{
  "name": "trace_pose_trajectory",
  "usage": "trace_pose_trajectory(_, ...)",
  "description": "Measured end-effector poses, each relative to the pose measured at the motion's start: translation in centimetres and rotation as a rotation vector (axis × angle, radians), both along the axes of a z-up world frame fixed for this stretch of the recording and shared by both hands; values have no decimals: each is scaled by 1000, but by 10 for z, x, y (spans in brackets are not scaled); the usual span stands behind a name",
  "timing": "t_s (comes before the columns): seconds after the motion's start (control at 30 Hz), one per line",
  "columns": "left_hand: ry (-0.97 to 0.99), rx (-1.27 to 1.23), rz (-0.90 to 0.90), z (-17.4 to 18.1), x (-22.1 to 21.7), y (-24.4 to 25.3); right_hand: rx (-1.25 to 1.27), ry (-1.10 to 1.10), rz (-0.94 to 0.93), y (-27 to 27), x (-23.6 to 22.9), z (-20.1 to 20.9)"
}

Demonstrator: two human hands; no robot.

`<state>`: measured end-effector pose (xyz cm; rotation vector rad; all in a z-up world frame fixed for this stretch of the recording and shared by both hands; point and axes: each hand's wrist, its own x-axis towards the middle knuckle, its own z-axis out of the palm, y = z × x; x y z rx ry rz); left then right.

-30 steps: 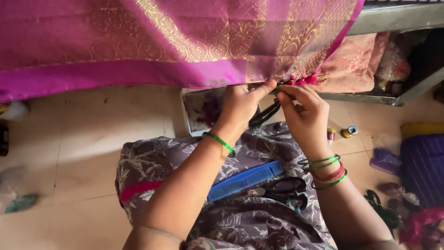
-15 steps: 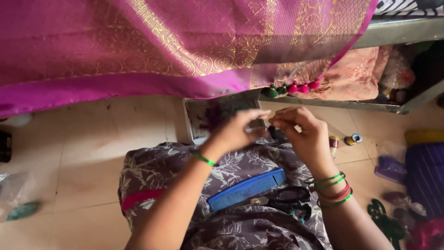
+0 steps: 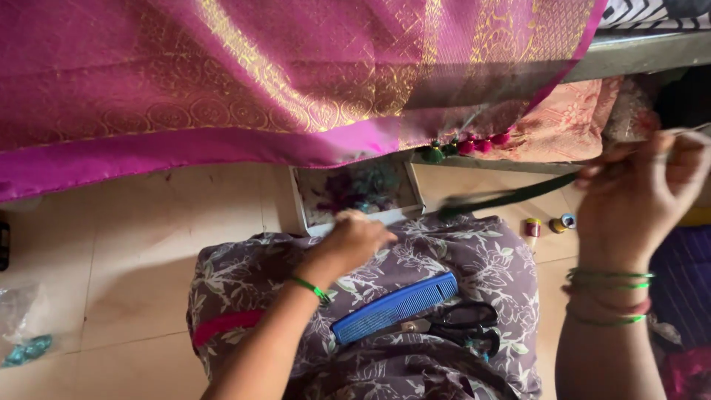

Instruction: A person sits on the floor and attaches decorative pink and green tassels to the border of a purple sari using thread and a comb.

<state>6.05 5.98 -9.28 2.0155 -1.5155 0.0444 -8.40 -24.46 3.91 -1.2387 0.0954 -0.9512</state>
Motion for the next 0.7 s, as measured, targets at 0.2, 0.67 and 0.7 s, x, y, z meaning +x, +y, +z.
trace_pose_trajectory(0.2, 452, -637, 200, 91, 4, -41, -141, 192, 30, 68, 14, 7)
trace_pose_trajectory(0.67, 465, -753, 385, 109, 3, -54, -212, 639, 186, 88, 68, -48)
trace_pose_trajectory(0.7, 465, -754, 389, 109, 3, -55, -214, 641, 189, 89, 72, -49)
